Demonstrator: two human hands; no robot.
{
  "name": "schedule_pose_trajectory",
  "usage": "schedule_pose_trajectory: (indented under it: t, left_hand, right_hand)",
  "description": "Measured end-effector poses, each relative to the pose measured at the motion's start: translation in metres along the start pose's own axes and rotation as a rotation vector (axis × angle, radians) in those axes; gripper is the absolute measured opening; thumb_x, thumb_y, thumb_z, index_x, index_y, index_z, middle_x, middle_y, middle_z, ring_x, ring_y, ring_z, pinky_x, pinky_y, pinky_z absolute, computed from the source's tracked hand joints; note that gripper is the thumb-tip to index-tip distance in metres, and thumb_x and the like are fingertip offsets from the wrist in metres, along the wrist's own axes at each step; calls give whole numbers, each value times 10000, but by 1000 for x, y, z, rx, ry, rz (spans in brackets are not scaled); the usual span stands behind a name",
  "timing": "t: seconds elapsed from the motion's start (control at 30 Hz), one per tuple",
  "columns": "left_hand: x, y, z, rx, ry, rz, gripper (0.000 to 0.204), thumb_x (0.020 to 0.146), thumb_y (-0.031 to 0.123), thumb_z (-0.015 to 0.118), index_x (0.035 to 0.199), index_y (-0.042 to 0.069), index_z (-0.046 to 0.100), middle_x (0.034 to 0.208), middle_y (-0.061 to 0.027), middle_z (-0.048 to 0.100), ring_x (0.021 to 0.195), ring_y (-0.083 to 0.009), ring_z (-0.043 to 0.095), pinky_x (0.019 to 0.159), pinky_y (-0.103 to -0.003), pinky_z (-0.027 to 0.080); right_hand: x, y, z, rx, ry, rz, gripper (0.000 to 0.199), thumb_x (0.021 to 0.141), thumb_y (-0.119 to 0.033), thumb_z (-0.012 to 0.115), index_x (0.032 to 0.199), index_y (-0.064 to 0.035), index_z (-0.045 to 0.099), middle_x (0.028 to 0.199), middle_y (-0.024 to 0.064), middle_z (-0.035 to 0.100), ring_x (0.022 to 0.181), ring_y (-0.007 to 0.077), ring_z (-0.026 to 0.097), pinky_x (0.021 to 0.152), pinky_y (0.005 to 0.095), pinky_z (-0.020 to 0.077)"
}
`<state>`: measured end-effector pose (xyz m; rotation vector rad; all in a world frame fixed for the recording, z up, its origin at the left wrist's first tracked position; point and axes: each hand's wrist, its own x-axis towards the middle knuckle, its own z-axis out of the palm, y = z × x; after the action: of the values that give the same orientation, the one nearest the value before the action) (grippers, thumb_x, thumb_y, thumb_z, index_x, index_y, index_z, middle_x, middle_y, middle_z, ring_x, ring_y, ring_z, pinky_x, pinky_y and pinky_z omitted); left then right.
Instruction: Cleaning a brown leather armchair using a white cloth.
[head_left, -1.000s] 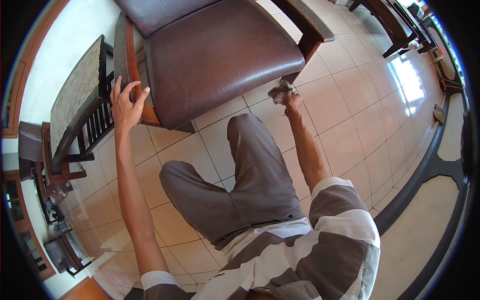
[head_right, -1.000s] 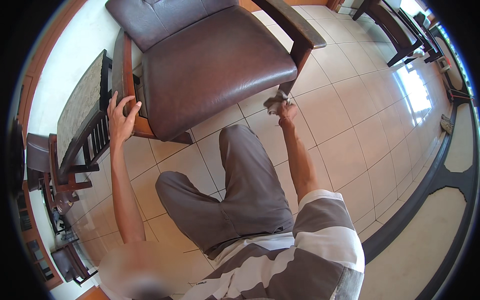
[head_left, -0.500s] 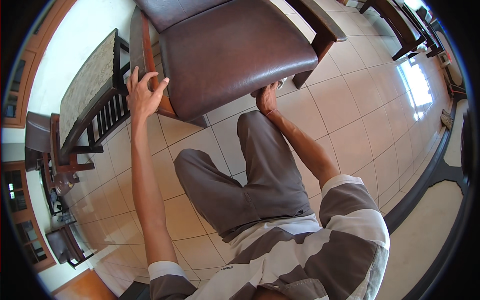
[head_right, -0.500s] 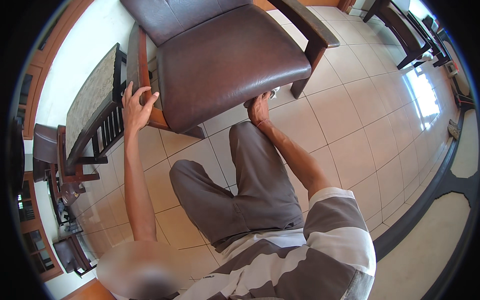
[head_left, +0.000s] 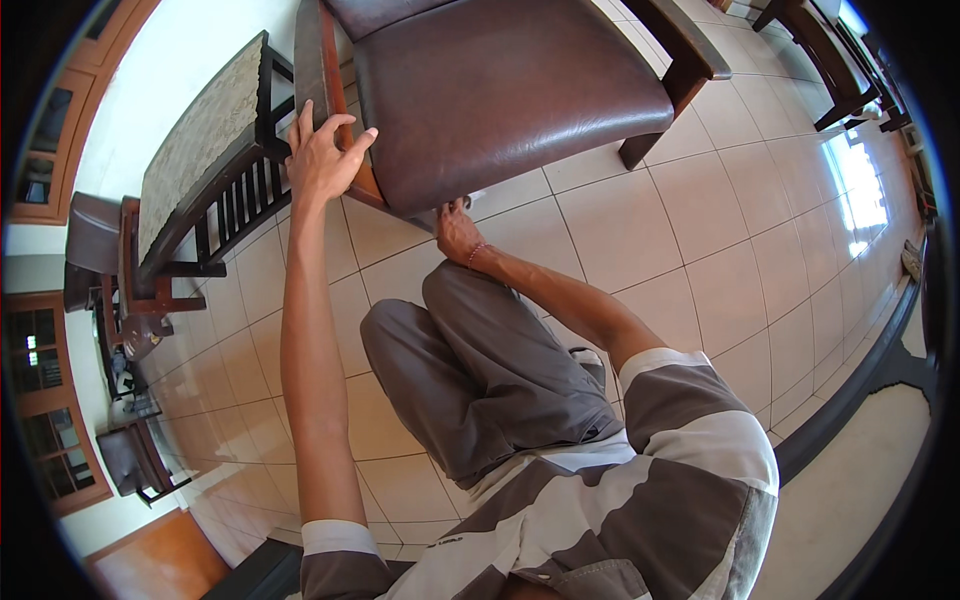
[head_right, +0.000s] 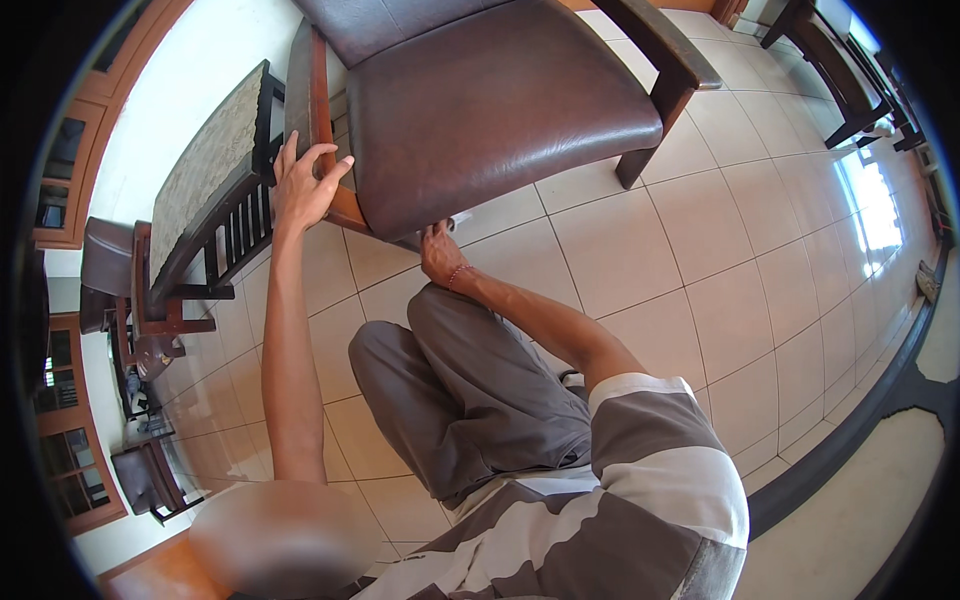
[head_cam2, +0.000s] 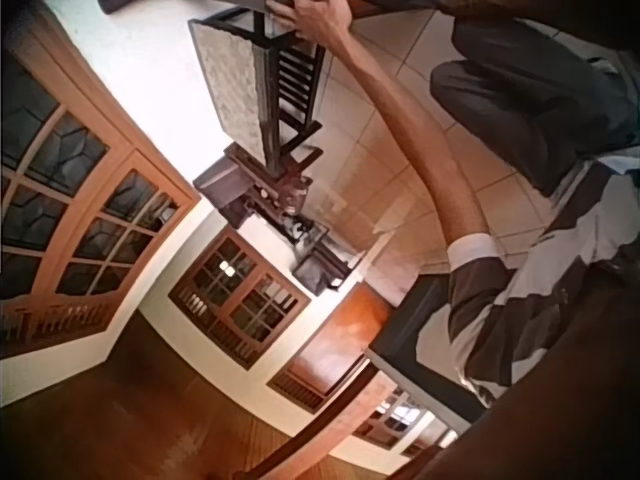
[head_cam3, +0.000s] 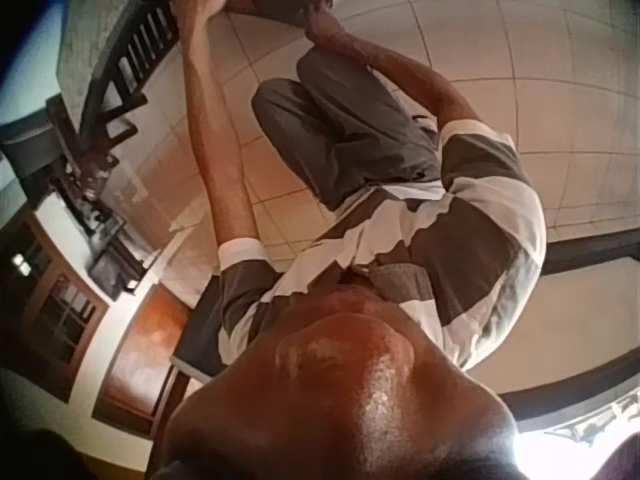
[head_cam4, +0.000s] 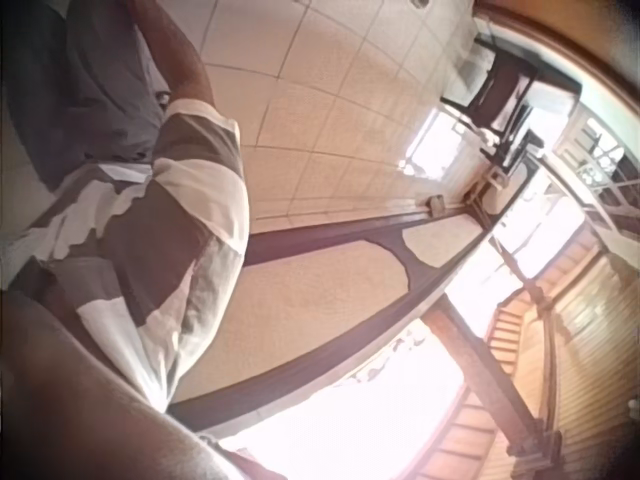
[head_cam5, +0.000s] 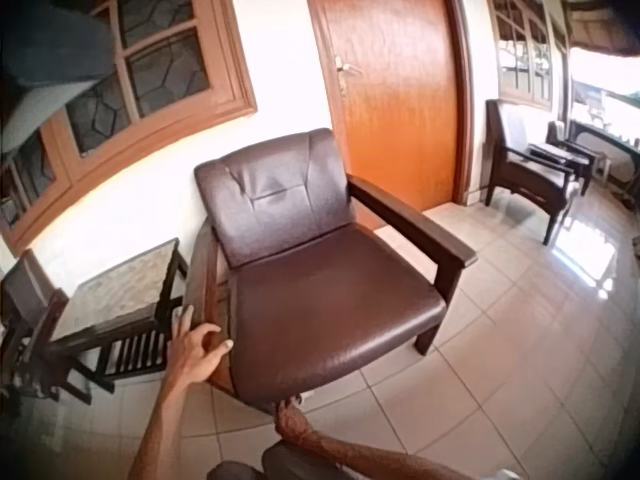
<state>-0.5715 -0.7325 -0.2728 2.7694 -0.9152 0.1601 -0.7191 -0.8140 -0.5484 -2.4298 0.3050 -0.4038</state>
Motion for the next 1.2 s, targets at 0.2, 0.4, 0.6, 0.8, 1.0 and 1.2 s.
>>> schedule_pose_trajectory:
  t: [0.2,0.4,0.6,0.8,1.0,1.2]
  left_hand:
    - [-4,-3,4,35,55,19,427,907,566,688,1235,294,707,1679,-117,301,1557,-357,226,1206,-506,328]
    - [-6,-1,3,-23,91,-1,337,925,502,680,1183,290,727,1657,-87,348,1538,-321,271,1192,-483,353]
    - [-5,3,1,-50,100,-25,313,923,478,682,1155,276,740,1637,-72,376,1518,-306,303,1171,-474,379]
    - [0,2,3,-50,111,-3,281,918,428,703,1121,242,759,1630,-107,384,1506,-334,311,1184,-473,356]
    - [0,-1,3,-100,132,26,254,925,380,709,1105,211,770,1613,-147,410,1494,-360,319,1206,-451,317]
    - [2,-5,6,-53,130,25,265,908,435,712,1101,259,755,1630,-60,395,1507,-318,306,1168,-467,392]
  right_hand:
    - [-2,-4,-1,261,-162,-198,264,849,-29,632,1107,28,620,1191,266,604,926,502,671,829,558,558]
    - [-5,43,29,681,-110,95,271,889,-59,604,1139,8,684,1073,168,708,954,382,711,837,477,573]
    - [12,52,84,1530,-71,551,202,896,-44,560,1032,-55,708,1155,60,681,1071,232,651,889,366,528]
    - [32,85,118,286,-164,80,241,799,-43,576,1005,-5,696,991,253,715,1041,408,671,875,443,531]
    - [23,71,130,635,-52,367,241,792,-62,583,991,13,696,1109,303,679,1130,460,621,944,483,514]
    - [7,46,102,512,198,-8,320,778,-14,611,1089,35,665,1205,361,590,1134,539,569,1001,537,490]
